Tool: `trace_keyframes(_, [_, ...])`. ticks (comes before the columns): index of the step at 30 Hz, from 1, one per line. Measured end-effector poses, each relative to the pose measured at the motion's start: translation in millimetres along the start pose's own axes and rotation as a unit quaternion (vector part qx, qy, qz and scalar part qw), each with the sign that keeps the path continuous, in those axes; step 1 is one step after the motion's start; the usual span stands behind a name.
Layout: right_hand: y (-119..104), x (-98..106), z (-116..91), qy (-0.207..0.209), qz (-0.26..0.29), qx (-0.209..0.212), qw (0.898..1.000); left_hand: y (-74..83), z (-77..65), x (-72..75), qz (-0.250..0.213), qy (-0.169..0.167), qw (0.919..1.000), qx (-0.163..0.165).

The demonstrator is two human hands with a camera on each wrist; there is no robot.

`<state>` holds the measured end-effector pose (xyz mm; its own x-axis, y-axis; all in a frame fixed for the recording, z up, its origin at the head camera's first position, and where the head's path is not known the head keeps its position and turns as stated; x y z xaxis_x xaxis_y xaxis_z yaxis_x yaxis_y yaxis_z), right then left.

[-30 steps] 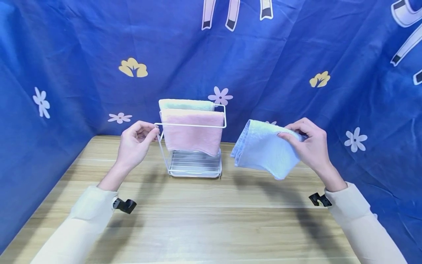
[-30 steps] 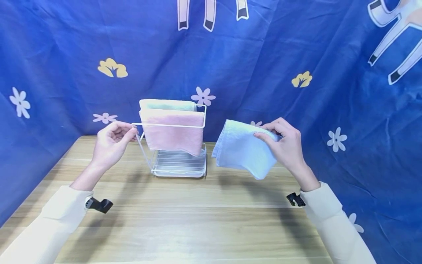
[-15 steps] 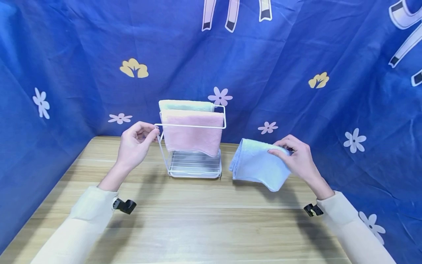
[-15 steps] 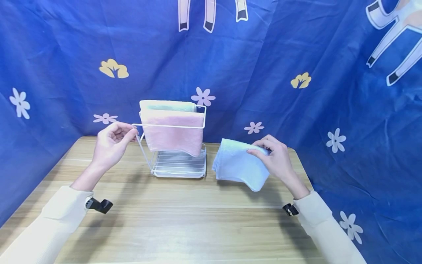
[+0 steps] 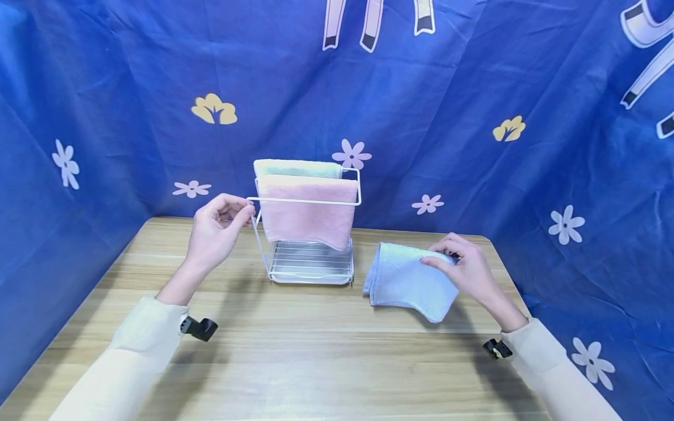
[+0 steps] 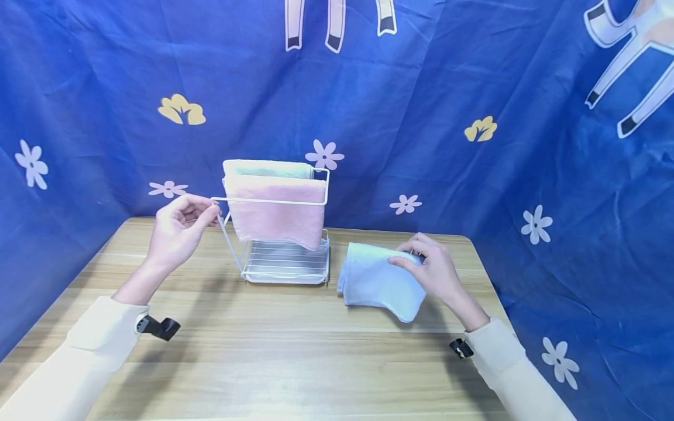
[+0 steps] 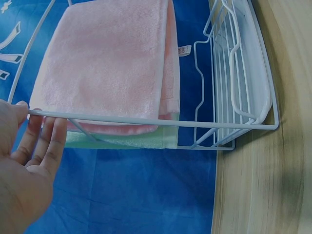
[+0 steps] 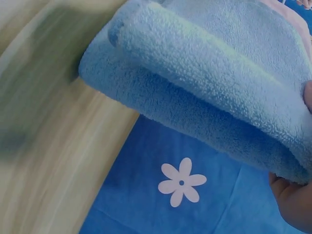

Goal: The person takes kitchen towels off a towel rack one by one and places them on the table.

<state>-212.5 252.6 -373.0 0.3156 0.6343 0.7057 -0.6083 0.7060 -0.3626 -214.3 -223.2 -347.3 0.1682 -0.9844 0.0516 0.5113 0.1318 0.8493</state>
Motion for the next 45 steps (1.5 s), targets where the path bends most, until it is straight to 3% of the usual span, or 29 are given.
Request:
trace_keyframes(11, [10,-11,1,-0.035,-0.006,-0.031,0.999,-0.1,-0.3,0.0,0.000,-0.001,1.0000,0.005])
trace_keyframes(31, [55,-40,37,-0.052,-0.014,-0.099,0.994,0.2,-0.5,0.5,-0.003,-0.001,1.0000,0.007])
trace_keyframes(45, [86,-72,54,-0.079,0.007,-0.139,0.987,1.5,-0.7,-0.4,0.000,-0.002,1.0000,0.002])
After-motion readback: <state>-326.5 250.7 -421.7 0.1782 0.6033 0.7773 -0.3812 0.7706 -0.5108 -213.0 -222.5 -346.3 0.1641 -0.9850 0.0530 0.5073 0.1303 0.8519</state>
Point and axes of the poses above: each hand's wrist, its own z-axis towards the middle knuckle, its own x-axis out of the back of the hand, y = z × x, the point moved 1 cm from there along z, towards the middle knuckle, and after that the axes turned 10 degrees about -z, right-handed, at the moved point
